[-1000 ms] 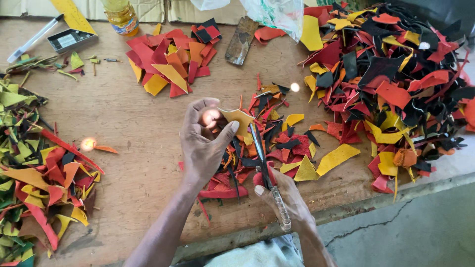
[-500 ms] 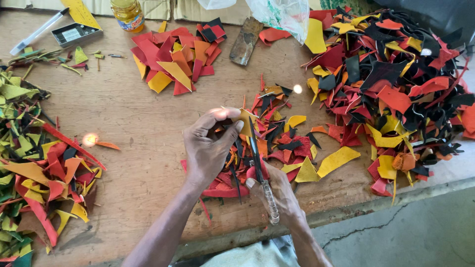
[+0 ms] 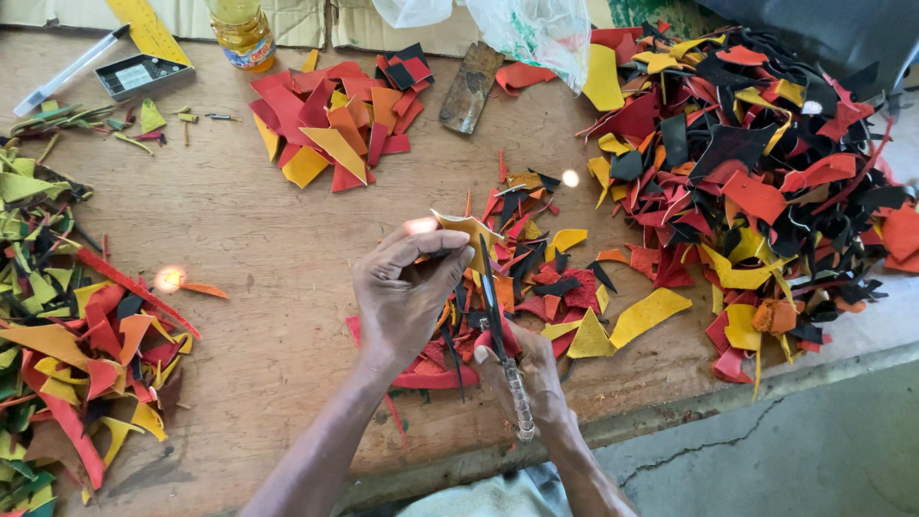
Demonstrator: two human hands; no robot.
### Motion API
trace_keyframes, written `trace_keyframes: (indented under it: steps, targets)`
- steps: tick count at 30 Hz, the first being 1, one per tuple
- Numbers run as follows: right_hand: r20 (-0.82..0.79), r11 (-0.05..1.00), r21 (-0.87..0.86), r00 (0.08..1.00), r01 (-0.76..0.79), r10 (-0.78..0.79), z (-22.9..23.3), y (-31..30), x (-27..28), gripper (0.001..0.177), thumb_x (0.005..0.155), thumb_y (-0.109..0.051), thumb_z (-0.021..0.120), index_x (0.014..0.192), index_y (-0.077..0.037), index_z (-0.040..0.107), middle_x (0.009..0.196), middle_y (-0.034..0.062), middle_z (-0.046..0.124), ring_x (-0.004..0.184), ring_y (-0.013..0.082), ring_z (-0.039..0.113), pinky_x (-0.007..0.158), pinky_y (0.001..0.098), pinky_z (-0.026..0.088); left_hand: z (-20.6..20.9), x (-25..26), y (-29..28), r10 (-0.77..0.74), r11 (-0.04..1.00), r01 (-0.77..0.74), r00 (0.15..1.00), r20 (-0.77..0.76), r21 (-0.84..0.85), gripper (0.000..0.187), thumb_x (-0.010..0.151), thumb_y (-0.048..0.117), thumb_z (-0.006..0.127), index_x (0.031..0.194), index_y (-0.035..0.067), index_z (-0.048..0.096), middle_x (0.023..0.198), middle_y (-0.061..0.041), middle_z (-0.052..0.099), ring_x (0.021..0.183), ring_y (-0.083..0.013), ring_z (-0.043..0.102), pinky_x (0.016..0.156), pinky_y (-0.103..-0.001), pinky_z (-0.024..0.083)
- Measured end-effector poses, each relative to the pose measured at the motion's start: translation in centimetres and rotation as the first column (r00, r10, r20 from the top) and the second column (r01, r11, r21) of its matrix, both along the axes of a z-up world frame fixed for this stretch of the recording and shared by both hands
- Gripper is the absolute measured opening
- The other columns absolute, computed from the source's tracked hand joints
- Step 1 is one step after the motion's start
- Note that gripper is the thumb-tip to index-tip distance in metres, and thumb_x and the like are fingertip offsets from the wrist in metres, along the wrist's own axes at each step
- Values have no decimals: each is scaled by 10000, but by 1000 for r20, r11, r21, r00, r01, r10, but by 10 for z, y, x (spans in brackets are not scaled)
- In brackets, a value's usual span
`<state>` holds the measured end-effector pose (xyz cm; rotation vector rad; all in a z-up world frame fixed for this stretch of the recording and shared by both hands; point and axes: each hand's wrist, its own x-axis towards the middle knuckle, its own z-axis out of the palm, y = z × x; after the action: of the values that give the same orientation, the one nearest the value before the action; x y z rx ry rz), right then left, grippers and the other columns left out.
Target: The person uses shears to cut small pieces of red and yellow material into smaller shapes. The cut pieces are dropped onto a wooden table already covered with similar scraps.
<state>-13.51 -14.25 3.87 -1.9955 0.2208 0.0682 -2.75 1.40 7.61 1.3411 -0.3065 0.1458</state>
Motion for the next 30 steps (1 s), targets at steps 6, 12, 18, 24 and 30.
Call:
trace_keyframes:
  steps: [6, 12, 18, 24, 30]
  targets:
    - [-49, 994, 108, 999, 14, -9, -2, 2, 2, 137, 919, -157, 652, 817, -76, 612, 661, -41, 538, 600, 50, 496, 525, 257, 429, 6, 1, 3, 38, 992, -42, 999, 38, 117, 181, 887, -40, 790, 1055, 15, 753, 1064, -17, 720, 904, -57, 648, 807, -211, 553]
    - [-6, 997, 83, 1000, -11, 12, -1, 1, 1, 155, 924, -157, 633, 801, -70, 594, 651, -39, 536, 572, 53, 502, 503, 266, 434, 8, 0, 3, 44, 991, -46, 999, 21, 124, 188, 886, -28, 796, 1063, 17, 752, 1052, -13, 713, 885, -50, 644, 789, -209, 554]
    - [-61, 993, 106, 997, 51, -45, -3, 5, 0, 191, 918, -158, 640, 765, -51, 597, 581, -34, 519, 504, 61, 479, 443, 280, 396, 8, 0, 3, 31, 993, -33, 999, 20, 115, 184, 892, -26, 794, 1065, 17, 750, 1051, -8, 707, 888, -48, 639, 788, -210, 549]
    - [-42, 995, 65, 996, 75, -73, -6, 6, 0, 152, 894, -125, 617, 767, -43, 605, 568, -27, 518, 493, 57, 476, 429, 282, 396, 7, 0, 3, 34, 991, -36, 999, 20, 127, 182, 890, -27, 793, 1060, 18, 749, 1050, -4, 704, 894, -48, 644, 791, -211, 550]
    - [43, 998, 48, 999, 28, -31, -13, 2, -4, 252, 933, -119, 648, 711, -31, 565, 563, -19, 494, 488, 73, 452, 438, 294, 369, 4, -1, 1, 24, 995, -25, 1000, 5, 95, 182, 902, -28, 787, 1073, 17, 745, 1074, -9, 705, 914, -52, 648, 806, -211, 555]
